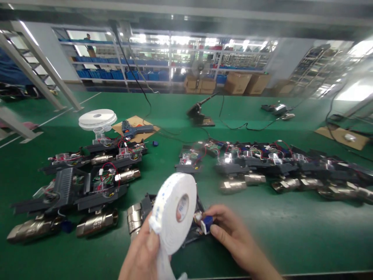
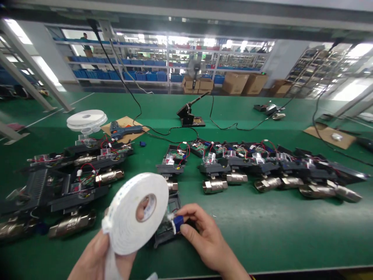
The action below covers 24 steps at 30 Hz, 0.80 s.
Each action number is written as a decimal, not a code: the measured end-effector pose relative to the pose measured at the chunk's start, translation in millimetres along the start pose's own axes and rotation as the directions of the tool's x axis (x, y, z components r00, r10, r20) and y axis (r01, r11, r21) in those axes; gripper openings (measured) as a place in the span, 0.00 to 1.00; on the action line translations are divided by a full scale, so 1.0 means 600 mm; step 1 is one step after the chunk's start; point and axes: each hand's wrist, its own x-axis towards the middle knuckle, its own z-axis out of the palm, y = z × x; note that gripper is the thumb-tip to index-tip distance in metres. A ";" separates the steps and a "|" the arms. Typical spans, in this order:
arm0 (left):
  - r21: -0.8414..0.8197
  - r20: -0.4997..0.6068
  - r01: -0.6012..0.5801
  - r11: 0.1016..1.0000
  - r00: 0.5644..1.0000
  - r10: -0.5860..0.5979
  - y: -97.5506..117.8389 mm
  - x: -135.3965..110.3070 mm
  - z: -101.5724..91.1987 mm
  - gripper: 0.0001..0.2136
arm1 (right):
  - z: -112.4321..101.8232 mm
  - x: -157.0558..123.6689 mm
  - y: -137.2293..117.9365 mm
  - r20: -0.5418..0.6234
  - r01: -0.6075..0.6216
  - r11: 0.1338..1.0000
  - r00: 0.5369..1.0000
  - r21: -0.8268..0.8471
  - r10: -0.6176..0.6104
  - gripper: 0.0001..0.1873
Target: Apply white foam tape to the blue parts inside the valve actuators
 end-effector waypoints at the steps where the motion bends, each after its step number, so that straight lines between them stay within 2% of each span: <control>1: -0.042 -0.047 -0.016 0.999 0.999 0.014 0.010 0.004 0.006 0.23 | -0.002 -0.002 0.001 0.009 0.001 1.000 1.000 -0.030 -0.001 0.12; 3: -0.083 -0.133 -0.057 0.995 0.990 0.046 0.026 0.014 0.012 0.23 | -0.004 -0.003 0.001 0.022 0.041 0.992 0.999 -0.116 -0.039 0.10; 5: -0.058 -0.160 -0.061 0.996 0.986 0.051 0.031 0.023 0.010 0.23 | -0.005 0.001 -0.004 0.045 0.128 0.956 0.992 -0.264 -0.121 0.09; 8: 0.019 -0.153 -0.018 1.000 0.988 0.021 0.026 0.028 0.003 0.23 | -0.002 0.015 -0.022 0.202 0.319 0.799 0.947 -0.509 -0.249 0.13; 10: 0.022 -0.178 0.004 1.000 0.984 0.000 0.023 0.026 0.003 0.24 | 0.001 0.025 -0.034 0.317 0.423 0.679 0.905 -0.601 -0.283 0.14; 12: -0.010 -0.207 0.026 1.000 0.978 -0.028 0.024 0.024 0.009 0.26 | 0.004 0.033 -0.042 0.403 0.484 0.604 0.873 -0.633 -0.276 0.12; 16: -0.113 -0.210 0.040 0.993 0.976 -0.063 0.029 0.024 0.018 0.30 | 0.008 0.039 -0.044 0.518 0.539 0.535 0.830 -0.650 -0.206 0.09; 18: -0.131 -0.203 0.056 0.990 0.976 -0.082 0.030 0.028 0.013 0.32 | 0.011 0.038 -0.041 0.526 0.553 0.519 0.823 -0.652 -0.216 0.10; 21: -0.158 -0.166 0.143 0.977 0.972 -0.169 0.030 0.035 0.000 0.35 | 0.015 0.037 -0.039 0.526 0.578 0.514 0.809 -0.634 -0.260 0.12; 24: -0.166 -0.168 0.140 0.976 0.971 -0.168 0.031 0.038 -0.010 0.33 | 0.019 0.035 -0.040 0.533 0.574 0.510 0.810 -0.641 -0.243 0.16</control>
